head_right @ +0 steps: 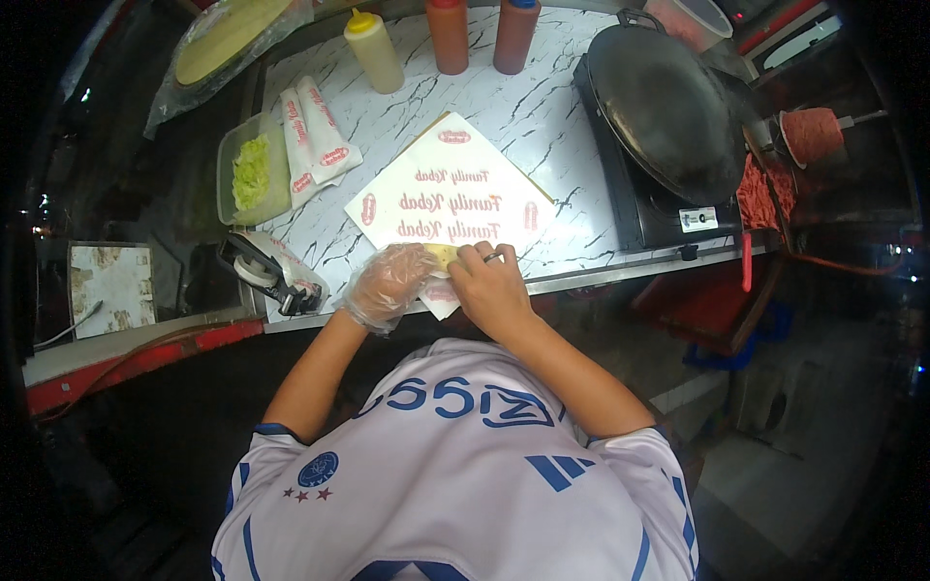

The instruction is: The person assembles two tacos at a street food stall. They place cooked tortillas on paper, add shredded meat and sauces, then wrap each taco in paper and place it in a plastic bag. The person also handles cash from a customer and stores it in a drawer.

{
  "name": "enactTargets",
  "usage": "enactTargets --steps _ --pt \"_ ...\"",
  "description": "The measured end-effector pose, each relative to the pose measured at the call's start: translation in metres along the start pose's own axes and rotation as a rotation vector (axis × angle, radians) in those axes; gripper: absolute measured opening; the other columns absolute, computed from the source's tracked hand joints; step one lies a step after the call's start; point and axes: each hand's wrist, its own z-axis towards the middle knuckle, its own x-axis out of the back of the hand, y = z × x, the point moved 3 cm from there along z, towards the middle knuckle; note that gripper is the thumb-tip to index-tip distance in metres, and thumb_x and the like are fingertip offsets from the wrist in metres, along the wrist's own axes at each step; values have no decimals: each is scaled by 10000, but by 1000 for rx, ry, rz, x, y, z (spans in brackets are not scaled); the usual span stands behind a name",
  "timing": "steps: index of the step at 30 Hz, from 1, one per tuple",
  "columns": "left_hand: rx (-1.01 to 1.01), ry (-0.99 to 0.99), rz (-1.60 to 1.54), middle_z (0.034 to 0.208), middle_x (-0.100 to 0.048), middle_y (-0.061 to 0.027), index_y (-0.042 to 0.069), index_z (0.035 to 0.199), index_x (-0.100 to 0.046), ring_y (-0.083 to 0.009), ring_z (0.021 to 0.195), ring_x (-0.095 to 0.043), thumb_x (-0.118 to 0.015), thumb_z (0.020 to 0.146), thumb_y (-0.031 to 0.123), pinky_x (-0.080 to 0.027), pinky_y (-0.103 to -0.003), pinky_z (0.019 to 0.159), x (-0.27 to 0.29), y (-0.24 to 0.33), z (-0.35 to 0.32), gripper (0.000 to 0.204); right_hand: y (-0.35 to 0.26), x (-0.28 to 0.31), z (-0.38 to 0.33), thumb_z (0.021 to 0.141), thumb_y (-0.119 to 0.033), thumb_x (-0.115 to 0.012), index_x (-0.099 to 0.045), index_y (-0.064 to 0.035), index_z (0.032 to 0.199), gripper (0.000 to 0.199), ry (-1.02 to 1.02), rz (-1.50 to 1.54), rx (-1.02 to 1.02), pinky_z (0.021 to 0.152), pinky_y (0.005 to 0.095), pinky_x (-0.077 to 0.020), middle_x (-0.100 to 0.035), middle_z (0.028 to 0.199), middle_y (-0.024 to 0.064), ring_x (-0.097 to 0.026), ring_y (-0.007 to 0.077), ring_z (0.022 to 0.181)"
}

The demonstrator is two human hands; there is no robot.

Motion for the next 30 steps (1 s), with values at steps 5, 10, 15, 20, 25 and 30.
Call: enactTargets --steps 5,10,15,20,25,30 --pt "264 90 -283 1023 -662 -127 52 995 -693 -304 971 -640 -651 844 165 -518 -429 866 -16 -21 23 193 30 -28 22 839 -172 -707 -728 -93 877 91 -323 -42 -287 845 443 -386 -642 930 95 -608 292 956" --pt "300 -52 172 939 -626 -122 42 850 -691 -305 890 -608 -654 848 186 -524 -438 781 -18 -37 63 149 49 -35 49 796 -160 -757 -744 -93 793 68 -139 -74 -356 842 466 -361 -635 930 94 -589 294 994" --pt "66 60 61 945 -619 -132 35 946 -667 -307 915 -604 -669 833 110 -530 -427 812 0 -25 46 136 50 -35 59 758 -140 -783 -746 -86 794 75 -200 -70 -370 840 469 -367 -634 958 95 -587 296 1003" --pt "30 94 -42 990 -637 -137 38 1165 -638 -316 941 -616 -662 887 134 -529 -425 836 -6 -14 29 294 51 -26 55 762 -157 -802 -726 -89 907 176 -116 -6 -387 869 457 -378 -638 959 82 -585 292 998" --pt "173 -36 -68 997 -642 -114 91 1203 -634 -286 985 -608 -644 915 195 -498 -437 849 -9 -25 35 307 50 -14 42 830 -230 -753 -681 -81 1038 265 -133 20 -28 939 450 -384 -637 974 86 -584 297 1025" --pt "398 -154 157 1041 -646 -67 165 1082 -702 -249 1049 -586 -657 881 219 -409 -429 885 -5 -31 52 213 46 -11 44 910 -224 -632 -668 -52 1086 248 -62 -252 93 985 458 -393 -619 1033 120 -589 286 1042"
